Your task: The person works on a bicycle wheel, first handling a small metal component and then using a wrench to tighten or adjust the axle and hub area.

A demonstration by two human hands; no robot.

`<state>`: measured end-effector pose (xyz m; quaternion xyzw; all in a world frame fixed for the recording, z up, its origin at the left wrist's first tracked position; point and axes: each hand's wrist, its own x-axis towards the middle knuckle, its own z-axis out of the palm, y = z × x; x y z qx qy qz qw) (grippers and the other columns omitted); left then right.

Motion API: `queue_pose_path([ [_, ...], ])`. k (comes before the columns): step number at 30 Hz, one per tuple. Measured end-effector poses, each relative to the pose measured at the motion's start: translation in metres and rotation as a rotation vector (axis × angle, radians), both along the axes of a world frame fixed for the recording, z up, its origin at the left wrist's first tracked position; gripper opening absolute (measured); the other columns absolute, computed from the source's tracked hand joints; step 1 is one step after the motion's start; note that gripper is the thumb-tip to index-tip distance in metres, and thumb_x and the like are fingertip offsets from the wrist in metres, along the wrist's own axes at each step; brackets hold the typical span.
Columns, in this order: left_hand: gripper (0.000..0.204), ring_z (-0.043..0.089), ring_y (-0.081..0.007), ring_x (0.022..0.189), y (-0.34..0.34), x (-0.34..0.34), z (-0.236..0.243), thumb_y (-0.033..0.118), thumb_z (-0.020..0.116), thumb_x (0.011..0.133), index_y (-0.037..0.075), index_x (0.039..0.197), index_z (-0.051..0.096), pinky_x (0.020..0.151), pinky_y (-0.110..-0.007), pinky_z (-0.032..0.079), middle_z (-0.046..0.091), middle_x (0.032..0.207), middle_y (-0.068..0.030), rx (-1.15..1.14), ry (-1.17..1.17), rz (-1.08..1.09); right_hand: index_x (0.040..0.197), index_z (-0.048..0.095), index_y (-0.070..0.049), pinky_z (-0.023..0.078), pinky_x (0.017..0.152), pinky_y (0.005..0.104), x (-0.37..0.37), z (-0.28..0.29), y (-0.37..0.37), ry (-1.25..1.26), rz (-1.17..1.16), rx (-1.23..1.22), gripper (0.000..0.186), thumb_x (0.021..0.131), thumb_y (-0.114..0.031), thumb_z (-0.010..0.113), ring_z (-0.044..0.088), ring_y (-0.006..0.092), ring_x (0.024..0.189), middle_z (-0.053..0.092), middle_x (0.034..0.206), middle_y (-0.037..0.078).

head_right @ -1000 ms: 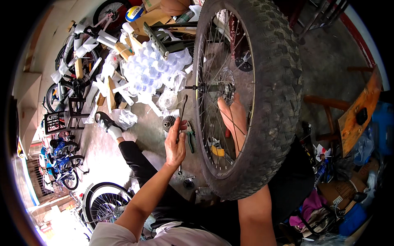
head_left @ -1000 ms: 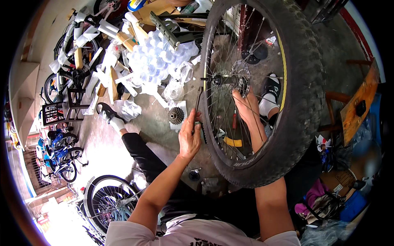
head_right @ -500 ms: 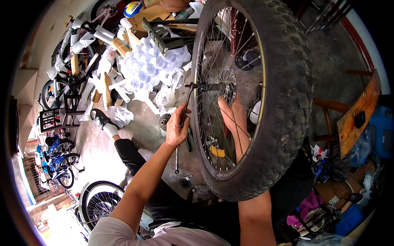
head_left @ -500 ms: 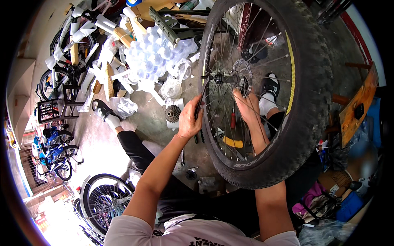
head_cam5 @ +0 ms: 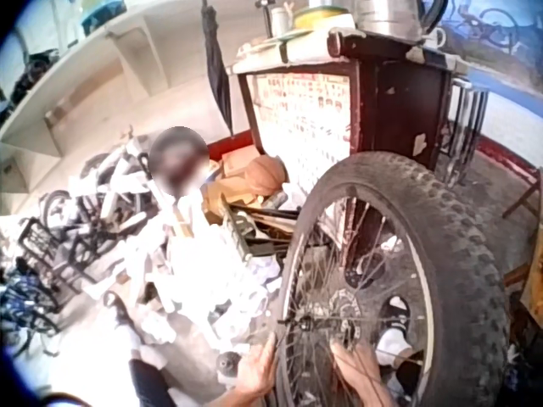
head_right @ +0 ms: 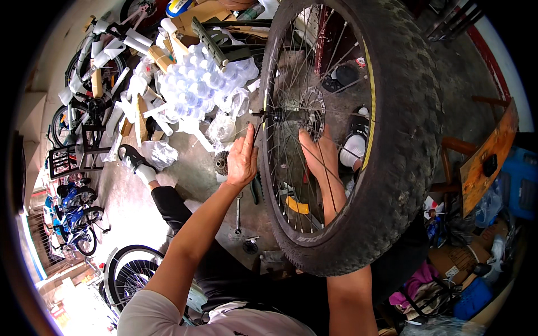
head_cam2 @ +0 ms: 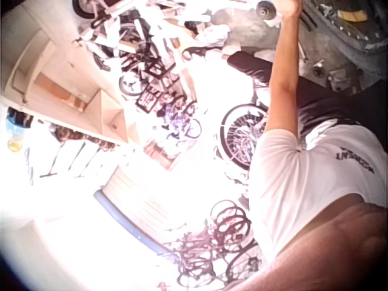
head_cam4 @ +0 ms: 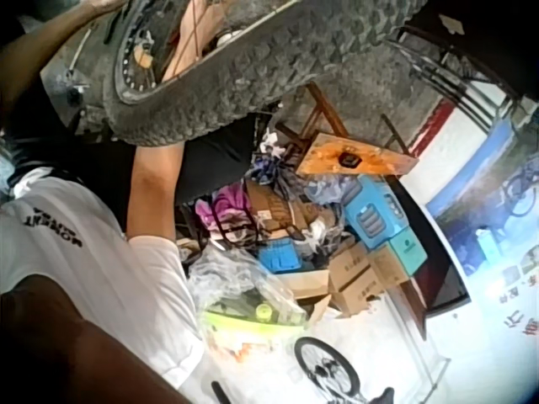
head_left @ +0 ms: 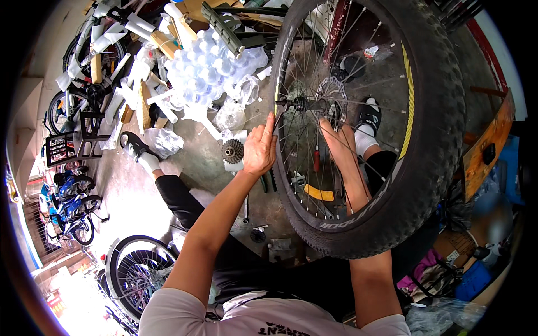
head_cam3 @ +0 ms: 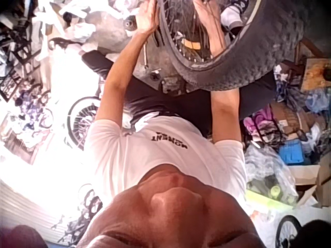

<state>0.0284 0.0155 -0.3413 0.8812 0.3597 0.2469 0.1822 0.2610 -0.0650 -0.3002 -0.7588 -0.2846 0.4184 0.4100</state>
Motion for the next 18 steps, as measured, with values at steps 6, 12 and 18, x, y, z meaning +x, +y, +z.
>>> queue_pose_path([
  [6, 0.072, 0.057, -0.0382, 0.086, 0.017, 0.012, -0.013, 0.001, 0.061, 0.090, -0.003, 0.155, 0.031, 0.078, -0.047, 0.049, 0.058, 0.098, -0.0200, 0.094, 0.082, -0.019, 0.118, 0.057, 0.005, 0.049, 0.084, 0.0449, -0.001, 0.003, -0.003, -0.144, -0.038, 0.114, 0.054, 0.092, -0.041, 0.064, 0.067, 0.0403, 0.093, 0.069, 0.097, 0.026],
  [12, 0.075, 0.058, -0.0387, 0.087, 0.023, 0.014, -0.014, 0.004, 0.061, 0.091, 0.001, 0.158, 0.028, 0.078, -0.047, 0.051, 0.058, 0.101, -0.0201, 0.132, 0.131, -0.067, 0.118, 0.057, 0.008, 0.049, 0.082, 0.0454, 0.009, 0.004, -0.006, -0.090, -0.019, 0.068, 0.056, 0.092, -0.042, 0.063, 0.068, 0.0431, 0.091, 0.069, 0.092, 0.028],
  [18, 0.081, 0.058, -0.0391, 0.088, -0.040, 0.013, 0.042, 0.005, 0.062, 0.088, -0.003, 0.158, 0.022, 0.078, -0.046, 0.052, 0.053, 0.103, -0.0227, -0.075, 0.143, 0.053, 0.114, 0.056, 0.011, 0.050, 0.081, 0.0466, 0.010, -0.009, -0.003, -0.037, 0.016, -0.008, 0.059, 0.091, -0.043, 0.063, 0.068, 0.0435, 0.092, 0.069, 0.093, 0.030],
])
